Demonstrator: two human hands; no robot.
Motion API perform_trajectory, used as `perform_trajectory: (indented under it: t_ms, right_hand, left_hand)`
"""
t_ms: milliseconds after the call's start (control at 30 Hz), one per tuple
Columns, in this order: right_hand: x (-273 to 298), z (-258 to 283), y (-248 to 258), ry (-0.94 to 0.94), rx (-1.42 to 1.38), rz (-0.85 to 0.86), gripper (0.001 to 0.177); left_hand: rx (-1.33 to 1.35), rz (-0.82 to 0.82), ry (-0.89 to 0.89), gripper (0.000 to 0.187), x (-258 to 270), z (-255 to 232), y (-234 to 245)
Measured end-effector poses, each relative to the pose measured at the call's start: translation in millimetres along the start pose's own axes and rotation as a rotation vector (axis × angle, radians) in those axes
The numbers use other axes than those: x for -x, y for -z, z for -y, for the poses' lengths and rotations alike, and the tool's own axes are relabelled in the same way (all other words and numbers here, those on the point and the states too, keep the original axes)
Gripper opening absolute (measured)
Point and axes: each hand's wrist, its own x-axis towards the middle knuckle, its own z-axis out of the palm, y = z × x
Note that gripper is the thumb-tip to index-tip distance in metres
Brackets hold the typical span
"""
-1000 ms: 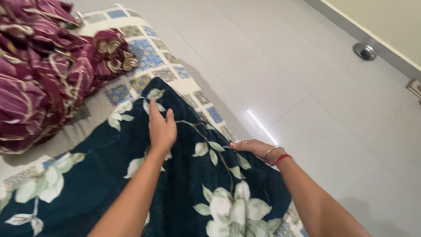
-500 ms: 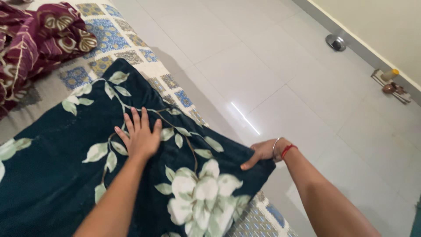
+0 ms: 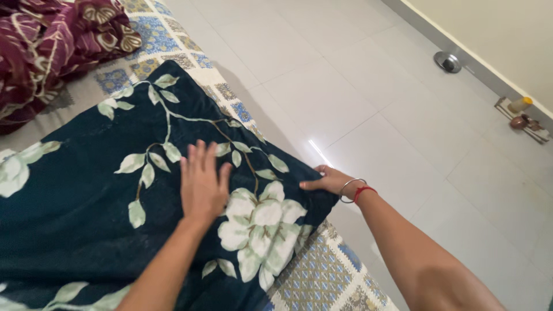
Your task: The person unfolds a dark floral-patterned cloth, shakes it out, and then folds it into a neat rectangle on a patterned mat. The person smooths the fabric and aligns the edges during the process.
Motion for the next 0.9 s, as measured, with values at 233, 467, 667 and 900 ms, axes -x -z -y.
perform_trajectory:
  t_ms: [233, 467, 667, 900]
  right_hand:
    - [49, 22, -7, 0.007, 0.232, 0.069, 0.096]
    - [73, 51, 32, -0.087, 0.463, 0.027, 0.095]
    - [61, 53, 9, -0.067, 0.769, -0.170, 0.093]
    - [28, 96, -49, 0.303, 0.754, -0.436, 0.093]
  left_hand:
    - [-0.157, 0.289, 0.046, 0.062, 17, -9, 1]
    - [-0.216, 0.472, 0.083, 0.077, 18, -29, 26]
    - [-0.268, 0.587, 0.158, 0.087, 23, -44, 41]
    - [-0.020, 0.349, 0.102, 0.083, 45, -2, 80]
